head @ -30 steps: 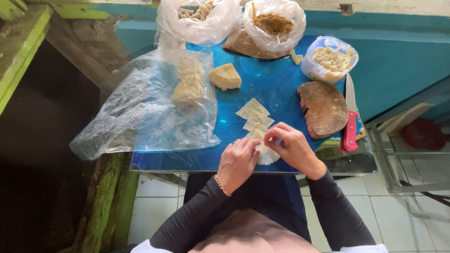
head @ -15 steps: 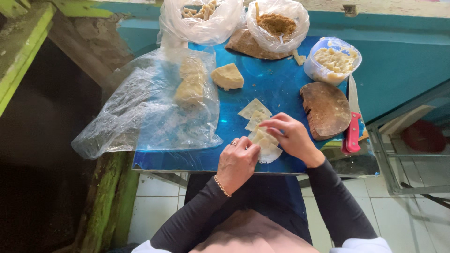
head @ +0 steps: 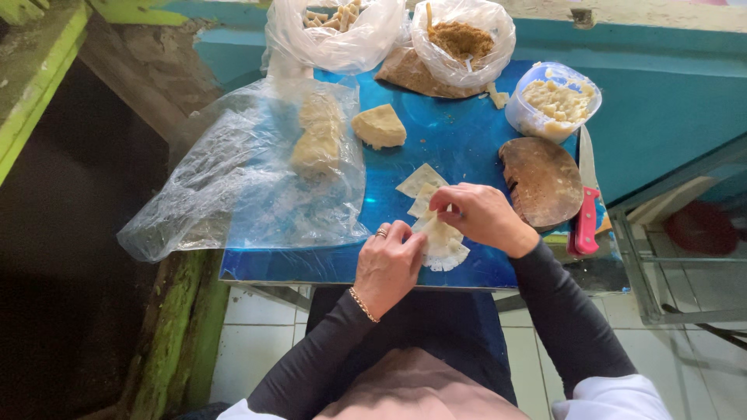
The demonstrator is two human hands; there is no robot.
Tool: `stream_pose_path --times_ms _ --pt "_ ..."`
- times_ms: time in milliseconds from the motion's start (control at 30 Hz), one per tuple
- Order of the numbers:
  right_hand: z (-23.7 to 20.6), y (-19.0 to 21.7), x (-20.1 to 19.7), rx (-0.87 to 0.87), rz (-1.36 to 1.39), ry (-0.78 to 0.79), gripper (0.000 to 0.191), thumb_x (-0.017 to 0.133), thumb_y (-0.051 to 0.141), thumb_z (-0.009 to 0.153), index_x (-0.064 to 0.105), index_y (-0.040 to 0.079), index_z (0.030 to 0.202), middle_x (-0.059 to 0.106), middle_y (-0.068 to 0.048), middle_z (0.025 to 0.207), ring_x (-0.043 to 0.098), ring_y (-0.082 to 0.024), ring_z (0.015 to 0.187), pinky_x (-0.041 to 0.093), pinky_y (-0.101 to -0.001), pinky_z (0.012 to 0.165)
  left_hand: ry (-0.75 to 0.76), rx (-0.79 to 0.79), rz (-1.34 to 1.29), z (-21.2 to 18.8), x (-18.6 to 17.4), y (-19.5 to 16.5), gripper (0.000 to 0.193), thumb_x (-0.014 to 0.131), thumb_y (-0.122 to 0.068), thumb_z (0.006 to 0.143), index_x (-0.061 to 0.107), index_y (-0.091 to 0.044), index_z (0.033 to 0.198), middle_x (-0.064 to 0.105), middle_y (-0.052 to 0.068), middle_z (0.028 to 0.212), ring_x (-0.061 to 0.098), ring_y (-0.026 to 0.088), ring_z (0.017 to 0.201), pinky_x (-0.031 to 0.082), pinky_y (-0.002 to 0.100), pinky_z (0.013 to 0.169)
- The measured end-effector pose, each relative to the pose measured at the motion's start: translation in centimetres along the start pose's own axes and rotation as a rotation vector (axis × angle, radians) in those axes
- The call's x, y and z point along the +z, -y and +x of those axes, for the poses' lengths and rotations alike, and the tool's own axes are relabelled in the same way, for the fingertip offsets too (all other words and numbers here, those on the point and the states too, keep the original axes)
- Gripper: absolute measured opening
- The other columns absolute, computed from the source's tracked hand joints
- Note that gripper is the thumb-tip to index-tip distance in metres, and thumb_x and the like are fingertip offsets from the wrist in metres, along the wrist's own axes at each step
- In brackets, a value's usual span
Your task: The person sits at a small blue table and folds small square dough pieces, placing a spoonful of filling from a plastic container onto a dough square and pinching the dough closed around it, setting the folded pastries in a row on the table. They repeat this for successive dough squares, occasionally reaching into a bag of filling.
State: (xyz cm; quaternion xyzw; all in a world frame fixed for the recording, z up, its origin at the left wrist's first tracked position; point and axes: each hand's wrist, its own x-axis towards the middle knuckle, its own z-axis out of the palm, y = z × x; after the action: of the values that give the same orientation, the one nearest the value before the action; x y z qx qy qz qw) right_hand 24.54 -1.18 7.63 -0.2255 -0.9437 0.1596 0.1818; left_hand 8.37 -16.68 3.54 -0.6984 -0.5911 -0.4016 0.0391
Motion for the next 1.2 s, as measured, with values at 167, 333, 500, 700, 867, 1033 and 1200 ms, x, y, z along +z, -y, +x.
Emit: stream_pose_path --times_ms 167,333,500,700,867,1033,1200 --pt "0.8 -0.8 0.0 0.044 0.091 0.017 0.011 0.076 0.017 0.084 0.07 0.012 0.092 0.07 -0.004 0.088 0.069 -0.021 0.073 0.055 -0.035 0.066 0.007 0.007 0.049 -0.1 0.0 0.1 0.01 0.071 -0.013 0.087 0.067 -0.011 0.096 0.057 0.006 0.092 0.061 0.027 0.087 0.05 0.04 0.07" --pt "0.3 -1.5 -1.0 0.077 0.256 -0.103 0.011 0.071 0.018 0.089 0.073 0.013 0.099 0.07 -0.002 0.095 0.071 -0.021 0.076 0.056 -0.0343 0.068 0.016 0.006 0.059 -0.1 0.2 0.2 0.012 0.071 -0.013 0.087 0.069 -0.011 0.098 0.057 0.006 0.091 0.061 0.026 0.087 0.049 0.04 0.069" --pt "-4.6 1.0 -0.6 0.23 -0.159 -0.131 0.013 0.079 0.028 0.084 0.075 0.016 0.086 0.067 -0.003 0.087 0.069 -0.027 0.073 0.053 -0.0383 0.064 0.0 0.007 0.042 -0.3 0.3 0.3 0.015 0.071 -0.013 0.087 0.071 -0.012 0.102 0.058 0.005 0.092 0.061 0.026 0.088 0.05 0.04 0.07" --pt "-6.7 3.0 0.5 0.378 -0.117 -0.198 0.01 0.076 0.027 0.087 0.074 0.017 0.09 0.066 -0.002 0.091 0.067 -0.023 0.065 0.052 -0.0376 0.062 -0.015 -0.006 -0.008 -0.3 0.2 0.4 0.017 0.071 -0.014 0.089 0.072 -0.012 0.106 0.059 0.005 0.092 0.062 0.026 0.088 0.05 0.04 0.071" --pt "-6.7 3.4 0.4 0.408 -0.107 -0.203 0.012 0.075 0.027 0.087 0.074 0.017 0.095 0.065 -0.003 0.09 0.067 -0.024 0.066 0.052 -0.0388 0.063 0.001 0.01 -0.025 -0.3 0.1 0.3 0.021 0.071 -0.013 0.089 0.073 -0.012 0.109 0.059 0.005 0.094 0.062 0.026 0.089 0.05 0.04 0.072" --pt "-6.3 3.7 0.7 0.455 -0.134 -0.229 0.012 0.075 0.026 0.088 0.073 0.015 0.091 0.066 -0.003 0.093 0.068 -0.026 0.073 0.053 -0.0391 0.067 -0.006 0.029 -0.001 -0.2 0.1 0.2 0.021 0.072 -0.014 0.087 0.073 -0.012 0.108 0.059 0.005 0.094 0.062 0.026 0.089 0.05 0.04 0.071" --pt "-7.3 1.3 -1.2 0.312 -0.062 -0.393 0.009 0.072 0.018 0.092 0.074 0.011 0.098 0.066 -0.006 0.097 0.069 -0.027 0.085 0.055 -0.0386 0.073 -0.016 0.002 0.003 -0.3 -0.4 0.3 0.015 0.073 -0.014 0.087 0.072 -0.012 0.103 0.059 0.005 0.093 0.062 0.026 0.087 0.051 0.04 0.072"
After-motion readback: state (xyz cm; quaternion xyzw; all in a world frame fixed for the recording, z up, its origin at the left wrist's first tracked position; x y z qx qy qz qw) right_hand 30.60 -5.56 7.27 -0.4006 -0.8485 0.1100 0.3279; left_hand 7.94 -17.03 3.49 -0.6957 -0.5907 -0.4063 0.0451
